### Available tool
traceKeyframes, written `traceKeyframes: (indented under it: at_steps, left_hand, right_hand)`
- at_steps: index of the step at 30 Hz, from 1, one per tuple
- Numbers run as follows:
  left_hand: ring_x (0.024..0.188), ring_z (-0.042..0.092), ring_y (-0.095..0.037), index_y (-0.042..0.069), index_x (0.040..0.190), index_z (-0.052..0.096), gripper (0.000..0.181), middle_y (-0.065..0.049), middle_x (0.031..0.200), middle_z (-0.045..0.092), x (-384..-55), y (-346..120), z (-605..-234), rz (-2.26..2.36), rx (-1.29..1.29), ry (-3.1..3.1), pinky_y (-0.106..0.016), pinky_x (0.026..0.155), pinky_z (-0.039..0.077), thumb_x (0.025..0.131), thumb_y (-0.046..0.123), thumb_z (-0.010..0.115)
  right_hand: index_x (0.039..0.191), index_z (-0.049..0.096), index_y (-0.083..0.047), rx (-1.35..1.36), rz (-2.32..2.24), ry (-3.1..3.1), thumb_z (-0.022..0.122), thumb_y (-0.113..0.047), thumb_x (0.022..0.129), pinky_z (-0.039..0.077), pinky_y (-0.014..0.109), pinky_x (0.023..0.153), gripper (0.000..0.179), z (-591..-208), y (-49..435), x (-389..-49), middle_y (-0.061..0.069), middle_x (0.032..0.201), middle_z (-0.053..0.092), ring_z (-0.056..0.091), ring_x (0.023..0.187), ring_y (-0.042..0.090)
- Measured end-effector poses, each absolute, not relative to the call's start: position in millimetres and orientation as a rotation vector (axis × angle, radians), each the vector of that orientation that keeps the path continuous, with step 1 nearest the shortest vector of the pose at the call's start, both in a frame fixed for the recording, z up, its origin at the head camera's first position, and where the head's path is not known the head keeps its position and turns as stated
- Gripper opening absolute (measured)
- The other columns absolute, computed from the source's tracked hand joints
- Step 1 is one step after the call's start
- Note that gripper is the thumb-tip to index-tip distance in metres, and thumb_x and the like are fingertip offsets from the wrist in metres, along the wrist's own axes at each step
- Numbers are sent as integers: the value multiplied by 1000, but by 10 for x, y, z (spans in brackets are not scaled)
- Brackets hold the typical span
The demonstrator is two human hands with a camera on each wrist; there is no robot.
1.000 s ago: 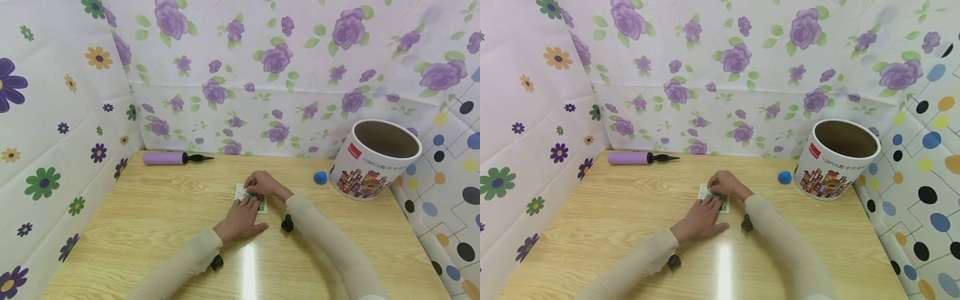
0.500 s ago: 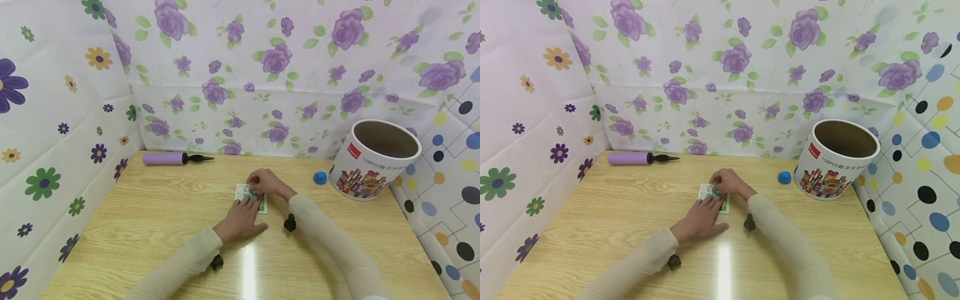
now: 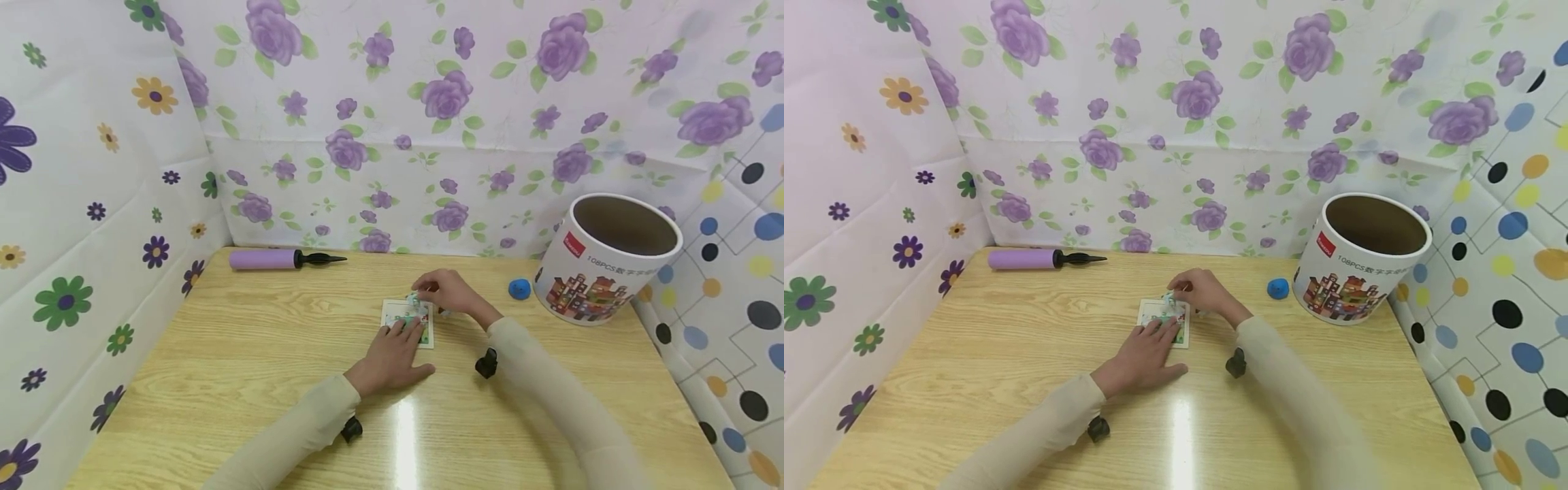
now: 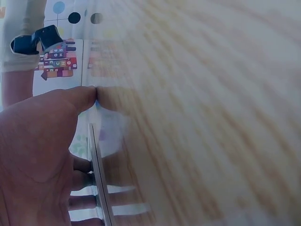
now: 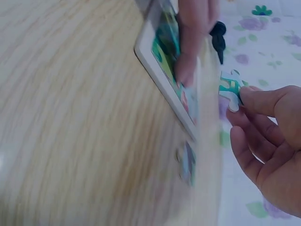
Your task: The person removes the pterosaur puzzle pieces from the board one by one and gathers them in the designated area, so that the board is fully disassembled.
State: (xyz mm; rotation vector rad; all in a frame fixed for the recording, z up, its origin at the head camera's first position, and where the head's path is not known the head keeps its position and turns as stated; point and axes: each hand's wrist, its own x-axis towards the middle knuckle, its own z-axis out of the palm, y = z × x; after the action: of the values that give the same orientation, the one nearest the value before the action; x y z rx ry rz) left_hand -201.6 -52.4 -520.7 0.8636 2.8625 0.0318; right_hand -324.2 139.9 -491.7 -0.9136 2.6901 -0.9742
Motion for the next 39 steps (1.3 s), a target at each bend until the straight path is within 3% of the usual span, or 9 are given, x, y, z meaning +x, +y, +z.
traceKeyframes:
  at_steps: [19,31,39]
  left_hand:
    - [156,19,-30,7,163,22,90,-9,170,19,-2002,-531,-5177,93,873,2830,-48,124,24,101,69,40]
    - [157,17,-29,7,164,20,89,-8,171,16,-1999,-533,-5186,103,872,2817,-47,124,24,102,67,39]
    - [157,18,-29,7,164,20,89,-9,171,17,-1998,-536,-5189,111,879,2818,-47,124,25,102,67,39]
  right_hand:
    - [105,81,-11,-779,-922,2775,73,-16,96,59,39,79,13,-4919,2156,-3148,5,106,78,71,87,17]
    - [107,82,-10,-733,-915,2755,73,-14,96,59,37,74,15,-5052,2337,-3159,9,107,78,71,84,16]
    - [106,82,-13,-688,-877,2770,72,-15,96,59,39,79,14,-5149,2363,-3194,7,108,78,71,89,19]
